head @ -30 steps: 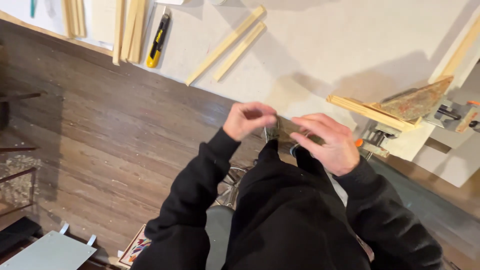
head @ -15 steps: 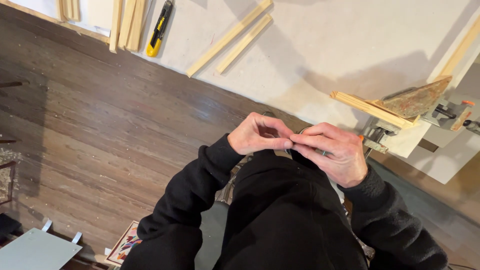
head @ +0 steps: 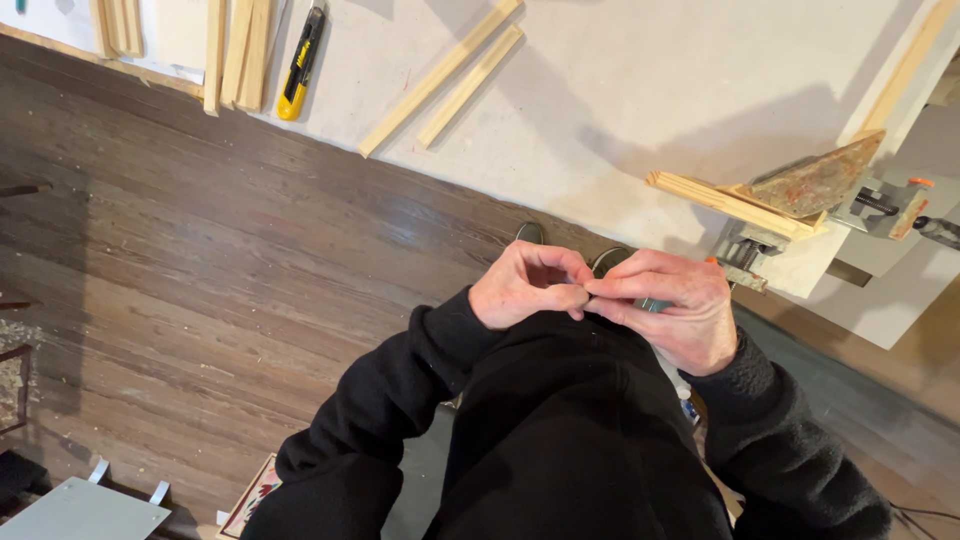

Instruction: The person clamps a mitered wooden frame corner in a bench vise, hammers nails into the joint, then applies glue to a frame corner piece and fits it together, pressing the joint by hand. They reposition the frame in the vise and hammer additional nails to secure the corners.

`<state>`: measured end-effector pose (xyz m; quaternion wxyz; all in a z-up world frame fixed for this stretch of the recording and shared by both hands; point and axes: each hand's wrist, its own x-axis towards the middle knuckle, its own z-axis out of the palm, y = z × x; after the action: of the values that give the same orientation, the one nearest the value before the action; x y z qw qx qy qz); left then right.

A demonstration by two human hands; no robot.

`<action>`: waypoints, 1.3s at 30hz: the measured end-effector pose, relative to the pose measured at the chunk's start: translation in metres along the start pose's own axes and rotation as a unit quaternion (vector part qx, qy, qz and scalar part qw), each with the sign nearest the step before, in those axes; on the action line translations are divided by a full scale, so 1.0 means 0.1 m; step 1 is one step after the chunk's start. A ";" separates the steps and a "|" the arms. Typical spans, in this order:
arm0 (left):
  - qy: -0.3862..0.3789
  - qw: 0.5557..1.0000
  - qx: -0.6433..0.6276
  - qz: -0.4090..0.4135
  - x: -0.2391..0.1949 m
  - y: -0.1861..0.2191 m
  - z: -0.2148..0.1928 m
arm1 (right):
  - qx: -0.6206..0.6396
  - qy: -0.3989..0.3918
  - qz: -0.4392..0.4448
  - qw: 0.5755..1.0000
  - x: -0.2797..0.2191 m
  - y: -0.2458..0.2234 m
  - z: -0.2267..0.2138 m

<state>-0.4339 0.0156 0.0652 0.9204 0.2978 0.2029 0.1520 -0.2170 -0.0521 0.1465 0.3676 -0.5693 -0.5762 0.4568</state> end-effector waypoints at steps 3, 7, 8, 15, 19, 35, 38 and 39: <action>0.005 1.000 -0.025 0.008 0.03 -0.14 0.01 | 0.005 0.015 -0.012 1.000 -0.06 0.03 0.01; -0.004 0.995 -0.104 0.010 0.07 -0.30 0.02 | 0.017 0.049 -0.038 0.998 -0.12 0.05 0.01; -0.004 0.995 -0.104 0.011 0.09 -0.33 0.01 | 0.017 0.049 -0.039 0.998 -0.12 0.05 0.00; -0.015 0.991 -0.131 0.006 0.12 -0.31 0.06 | 0.003 0.057 -0.066 0.996 -0.22 0.13 -0.09; 0.082 0.979 0.172 0.073 0.33 -0.14 -0.16 | 0.181 0.104 0.148 0.967 -0.44 0.39 -0.08; 0.249 0.520 0.788 0.216 1.13 -0.77 -1.56 | 0.609 0.224 0.238 0.722 -1.11 0.76 -0.58; 0.281 0.541 0.752 0.252 1.28 -0.79 -0.98 | 0.485 0.253 0.197 0.814 -1.41 1.11 -1.08; 0.287 0.576 0.712 0.282 1.32 -0.74 -0.63 | 0.377 0.273 0.190 0.864 -1.49 1.27 -1.28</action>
<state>-0.3362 0.0418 -0.0645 0.2166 0.8403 0.4050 0.2880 -0.0440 -0.1944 0.0811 0.6034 -0.5872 -0.1174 0.5266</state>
